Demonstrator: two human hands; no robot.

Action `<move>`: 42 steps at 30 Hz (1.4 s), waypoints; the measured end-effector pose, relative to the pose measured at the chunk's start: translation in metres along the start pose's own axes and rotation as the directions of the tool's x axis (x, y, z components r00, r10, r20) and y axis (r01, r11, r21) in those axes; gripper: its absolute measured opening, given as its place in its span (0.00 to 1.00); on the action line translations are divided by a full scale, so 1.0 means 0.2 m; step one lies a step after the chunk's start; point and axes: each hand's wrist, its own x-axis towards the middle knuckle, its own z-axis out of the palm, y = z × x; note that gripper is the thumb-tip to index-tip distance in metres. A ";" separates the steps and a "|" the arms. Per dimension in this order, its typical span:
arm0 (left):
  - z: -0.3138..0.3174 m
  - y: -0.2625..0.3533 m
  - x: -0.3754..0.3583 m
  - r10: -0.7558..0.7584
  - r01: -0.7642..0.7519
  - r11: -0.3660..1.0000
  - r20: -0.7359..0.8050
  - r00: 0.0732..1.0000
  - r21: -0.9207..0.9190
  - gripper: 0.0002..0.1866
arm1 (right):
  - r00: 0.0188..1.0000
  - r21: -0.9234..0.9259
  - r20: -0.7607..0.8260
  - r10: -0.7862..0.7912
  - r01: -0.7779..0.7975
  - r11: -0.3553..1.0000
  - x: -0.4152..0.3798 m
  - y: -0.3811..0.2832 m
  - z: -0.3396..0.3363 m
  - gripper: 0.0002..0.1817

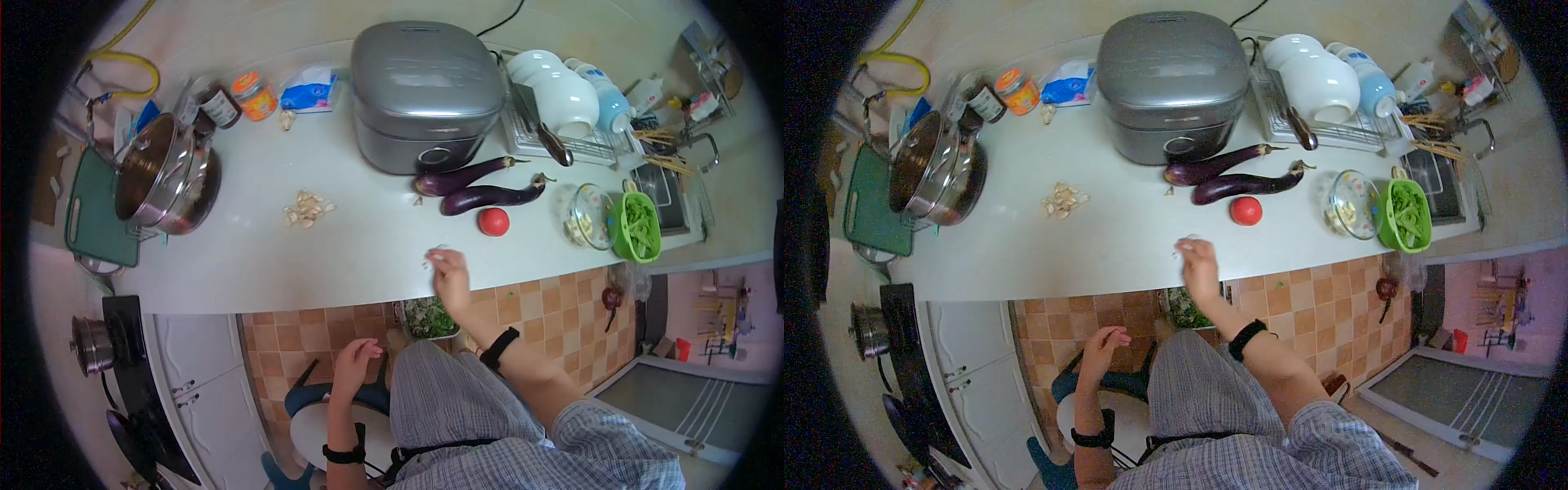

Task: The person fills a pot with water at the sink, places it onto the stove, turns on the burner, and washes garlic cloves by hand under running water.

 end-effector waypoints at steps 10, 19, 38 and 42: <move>-0.18 -0.03 -0.07 0.064 -0.067 0.997 -0.097 0.993 -0.033 0.10 | 0.993 0.164 0.078 -0.084 0.070 0.984 0.47 -0.26 0.34 0.13; -0.23 -0.16 -0.17 0.030 -0.046 0.994 -0.152 0.988 -0.102 0.11 | 0.875 0.254 0.346 -0.340 0.262 0.931 0.14 -0.41 0.43 0.15; 0.34 0.29 -0.18 0.321 -0.298 0.906 -0.030 0.947 0.300 0.11 | 0.934 0.134 0.321 -0.158 0.120 0.984 -0.21 0.20 -0.38 0.15; 0.40 0.32 -0.19 0.268 -0.263 0.904 0.034 0.963 0.337 0.11 | 0.946 0.101 0.287 -0.150 0.126 0.987 -0.20 0.23 -0.37 0.15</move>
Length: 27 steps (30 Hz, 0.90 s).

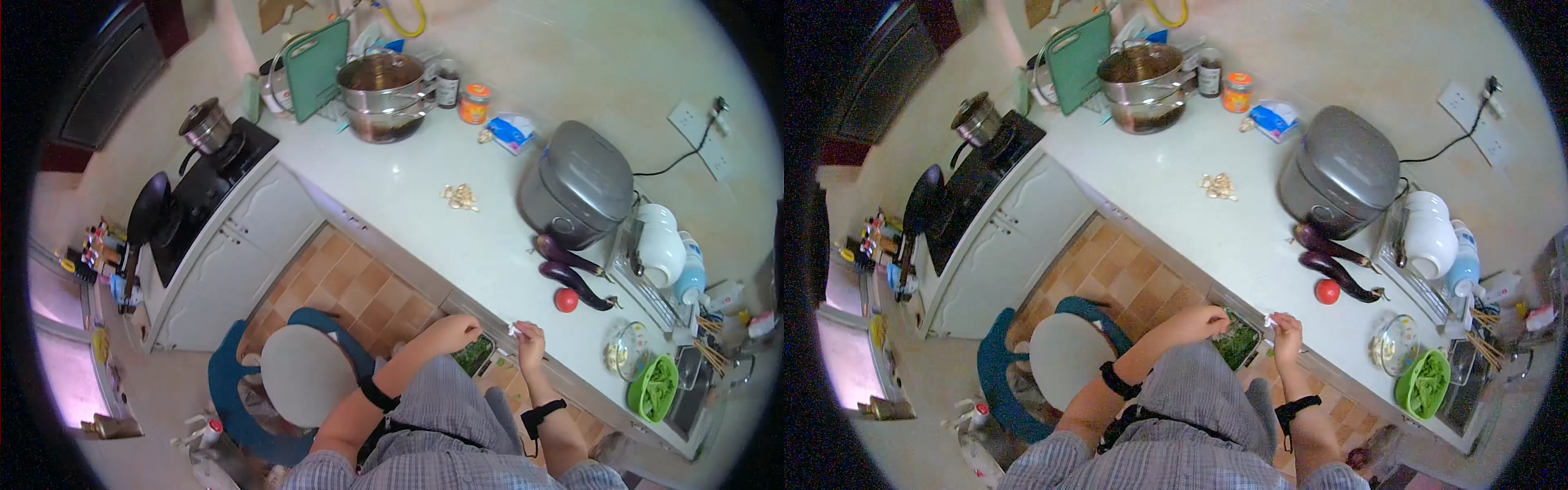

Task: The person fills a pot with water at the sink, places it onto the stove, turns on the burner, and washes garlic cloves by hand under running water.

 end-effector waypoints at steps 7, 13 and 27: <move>0.02 0.04 0.19 0.139 -0.141 0.989 -0.036 0.990 -0.051 0.11 | 0.998 0.050 0.059 0.031 -0.034 0.998 -0.01 0.02 -0.02 0.13; -0.09 0.17 0.40 0.120 -0.115 0.991 0.069 0.990 -0.073 0.11 | 0.994 0.110 0.106 0.034 -0.046 0.993 0.04 0.02 -0.03 0.15; -0.75 0.17 0.87 0.060 -0.102 0.991 0.396 0.916 0.086 0.11 | 0.951 0.119 0.033 0.308 -0.310 0.943 0.08 -0.12 0.01 0.15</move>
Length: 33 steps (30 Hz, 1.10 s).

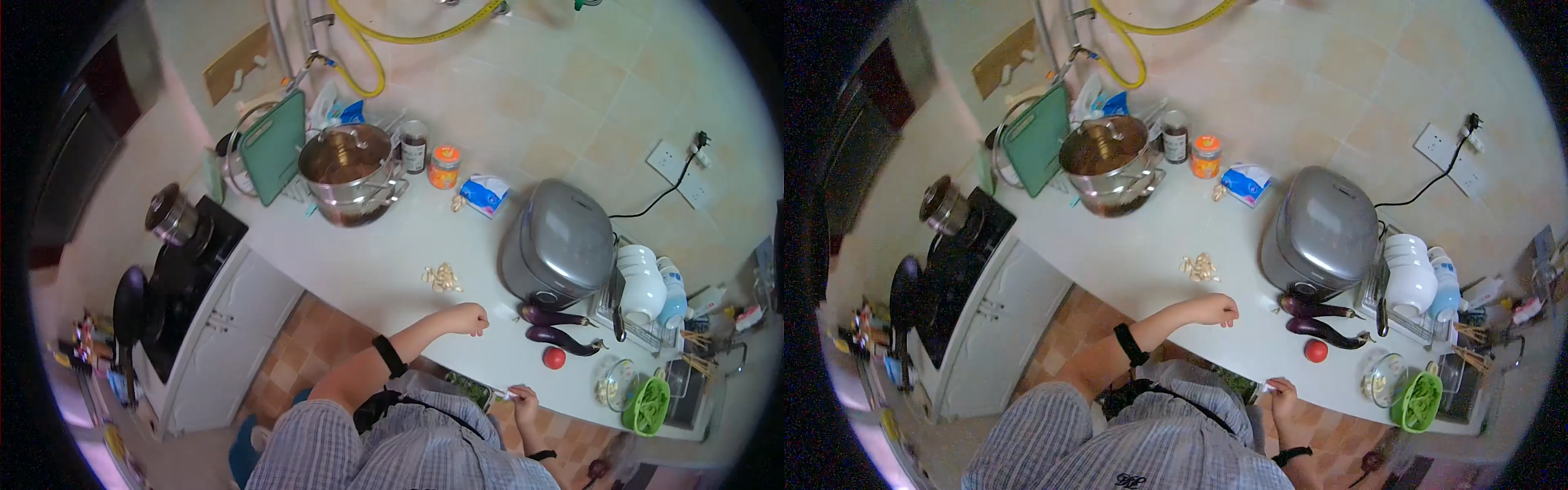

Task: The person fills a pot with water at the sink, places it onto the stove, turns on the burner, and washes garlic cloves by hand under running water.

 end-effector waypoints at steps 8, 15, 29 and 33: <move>-0.45 -0.37 -0.07 -0.010 -0.004 0.938 -0.038 0.999 -0.346 0.10 | 0.942 0.364 -0.166 0.291 -0.215 0.906 0.23 -0.43 0.39 0.12; -0.69 -0.72 -0.27 -0.193 0.160 0.978 -0.303 0.933 -0.130 0.10 | 0.988 0.107 0.018 -0.156 0.154 0.982 0.63 -1.03 1.28 0.16; -0.63 -0.82 -0.25 -0.180 0.165 0.935 -0.019 0.983 -0.313 0.07 | 0.516 0.217 -0.682 0.518 -0.533 0.818 0.04 -0.40 0.58 0.09; -0.57 -0.75 -0.20 -0.141 0.152 0.947 0.060 0.988 -0.284 0.07 | 0.523 0.705 -0.426 0.738 -0.320 0.633 0.12 -0.36 0.76 0.08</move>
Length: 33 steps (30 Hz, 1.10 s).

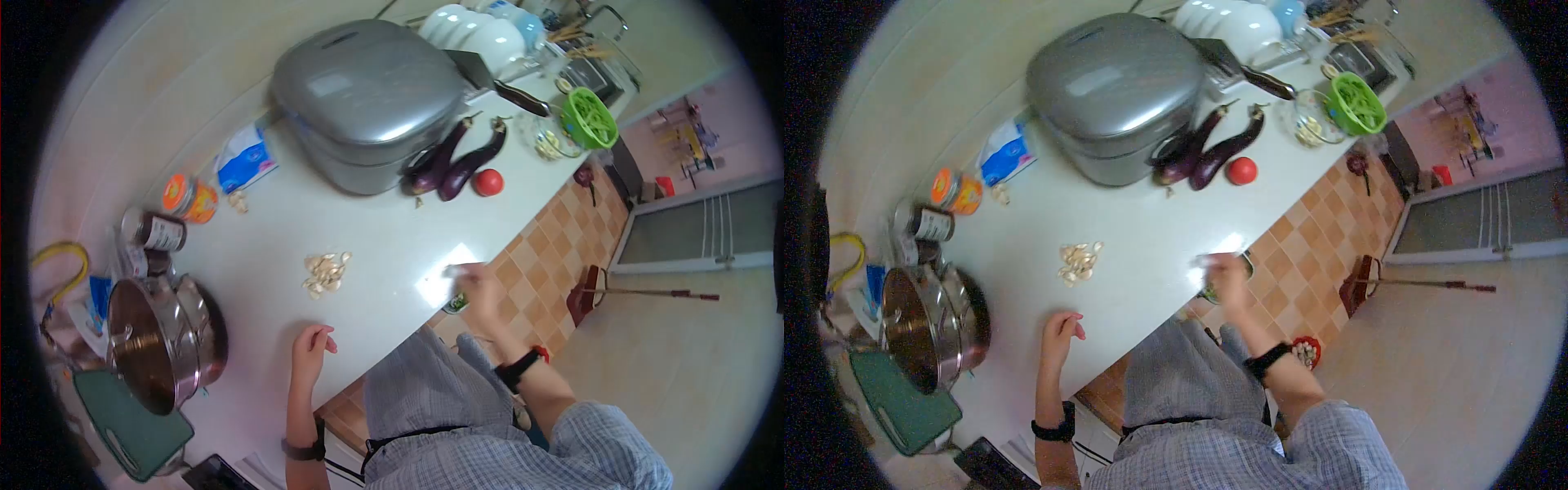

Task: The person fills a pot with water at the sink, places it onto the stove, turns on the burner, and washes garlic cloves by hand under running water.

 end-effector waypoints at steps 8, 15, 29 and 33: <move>0.18 0.15 0.05 -0.057 0.023 0.984 0.191 0.980 0.177 0.08 | 0.777 -0.285 0.467 -0.421 0.583 0.761 -0.29 -0.08 0.30 0.12; 0.29 0.25 0.02 -0.050 -0.002 0.967 0.197 0.979 0.256 0.08 | 0.908 -0.478 -0.082 -0.412 0.327 0.816 0.24 -0.03 -0.37 0.10; 0.38 0.33 0.03 -0.137 0.078 0.946 0.170 0.976 0.315 0.09 | 0.820 -0.472 0.067 -0.568 0.527 0.706 0.11 -0.09 -0.34 0.09; 0.39 0.33 0.04 -0.083 0.014 0.944 0.198 0.977 0.329 0.10 | 0.880 -0.573 -0.105 -0.463 0.327 0.751 0.43 -0.16 -0.47 0.08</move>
